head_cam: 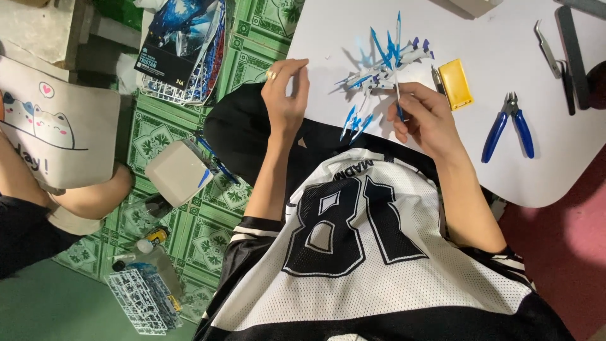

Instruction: The person assembles a white and blue model kit on a small white table. They attach several blue wing-like parts to the main body, then use a cotton swab to clean or apply something to the joints. The person continues to fit additional small parts onto the model.

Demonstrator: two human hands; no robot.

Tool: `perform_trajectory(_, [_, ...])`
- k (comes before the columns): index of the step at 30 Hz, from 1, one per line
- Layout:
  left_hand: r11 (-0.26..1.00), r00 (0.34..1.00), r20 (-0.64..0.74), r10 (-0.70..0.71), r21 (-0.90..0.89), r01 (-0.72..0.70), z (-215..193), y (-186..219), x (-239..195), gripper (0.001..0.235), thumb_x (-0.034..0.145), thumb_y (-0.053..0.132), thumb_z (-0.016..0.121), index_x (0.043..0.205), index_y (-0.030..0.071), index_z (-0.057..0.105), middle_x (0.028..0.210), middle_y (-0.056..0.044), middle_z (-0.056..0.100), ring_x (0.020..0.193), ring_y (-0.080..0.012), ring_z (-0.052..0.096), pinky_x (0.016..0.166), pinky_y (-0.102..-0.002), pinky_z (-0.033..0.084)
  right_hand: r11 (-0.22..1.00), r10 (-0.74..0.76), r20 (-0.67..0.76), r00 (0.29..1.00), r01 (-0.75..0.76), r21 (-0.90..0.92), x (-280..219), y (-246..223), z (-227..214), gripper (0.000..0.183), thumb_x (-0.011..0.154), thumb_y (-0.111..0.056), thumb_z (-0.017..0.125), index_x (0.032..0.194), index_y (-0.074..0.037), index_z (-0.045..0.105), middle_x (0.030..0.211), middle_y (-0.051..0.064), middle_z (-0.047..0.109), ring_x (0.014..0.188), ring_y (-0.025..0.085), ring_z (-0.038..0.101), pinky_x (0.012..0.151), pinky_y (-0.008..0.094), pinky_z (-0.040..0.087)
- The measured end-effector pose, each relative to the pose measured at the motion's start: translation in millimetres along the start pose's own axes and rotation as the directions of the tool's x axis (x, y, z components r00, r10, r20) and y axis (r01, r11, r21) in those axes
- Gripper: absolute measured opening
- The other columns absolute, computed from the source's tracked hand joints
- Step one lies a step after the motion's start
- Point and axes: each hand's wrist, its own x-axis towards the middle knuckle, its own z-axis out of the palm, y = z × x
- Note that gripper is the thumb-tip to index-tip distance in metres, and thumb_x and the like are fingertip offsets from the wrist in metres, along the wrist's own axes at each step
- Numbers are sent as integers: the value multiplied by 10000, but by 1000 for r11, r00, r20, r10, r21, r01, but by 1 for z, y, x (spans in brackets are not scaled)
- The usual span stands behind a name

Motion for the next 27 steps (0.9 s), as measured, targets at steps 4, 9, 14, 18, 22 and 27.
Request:
perform_trajectory(4, [996,983,-180,-25,85,41,1,20,-15,192,785,-103,618,943,1,652,808,-83,632,669,-159,539,638,-258,466,997,-35,10,999,35,-71,-2,0,6,243,966,-74,485,1181,8,562,798,110,626,489,97,471,424,204,447])
perform_trajectory(9, [930,962,154,-224,-261,259,2,55,-48,104,871,70,632,947,95,699,711,-42,677,468,-107,535,454,-244,436,981,-104,-20,994,99,-169,1,14,5,276,989,-94,468,1218,51,519,776,213,568,479,146,468,388,317,501])
perform_trajectory(14, [787,855,336,-394,-357,503,3,56,-46,106,903,119,604,920,78,700,703,-69,693,435,-92,590,406,-196,462,983,-89,-54,995,79,-163,1,18,11,314,983,-126,498,1252,36,519,788,195,579,486,125,481,385,291,498])
perform_trajectory(18, [813,841,331,-429,-264,519,-5,43,-38,137,902,131,583,928,56,695,702,-83,683,457,-101,590,430,-205,476,984,-92,-80,992,79,-157,-1,20,15,314,981,-115,489,1259,26,521,784,187,587,483,128,490,391,291,489])
perform_trajectory(22, [830,839,335,-430,-219,513,-13,29,-41,163,917,147,570,940,48,698,723,-96,689,502,-119,621,456,-222,491,988,-78,-88,993,65,-143,-1,21,13,306,975,-102,483,1253,16,527,770,171,594,475,126,489,393,291,488])
perform_trajectory(27, [754,786,369,-496,-266,600,-14,27,-49,177,920,144,571,958,23,695,751,-124,689,545,-146,642,493,-243,515,990,-75,-98,992,62,-130,-1,20,16,292,978,-103,486,1245,7,531,767,165,592,480,127,480,398,278,465])
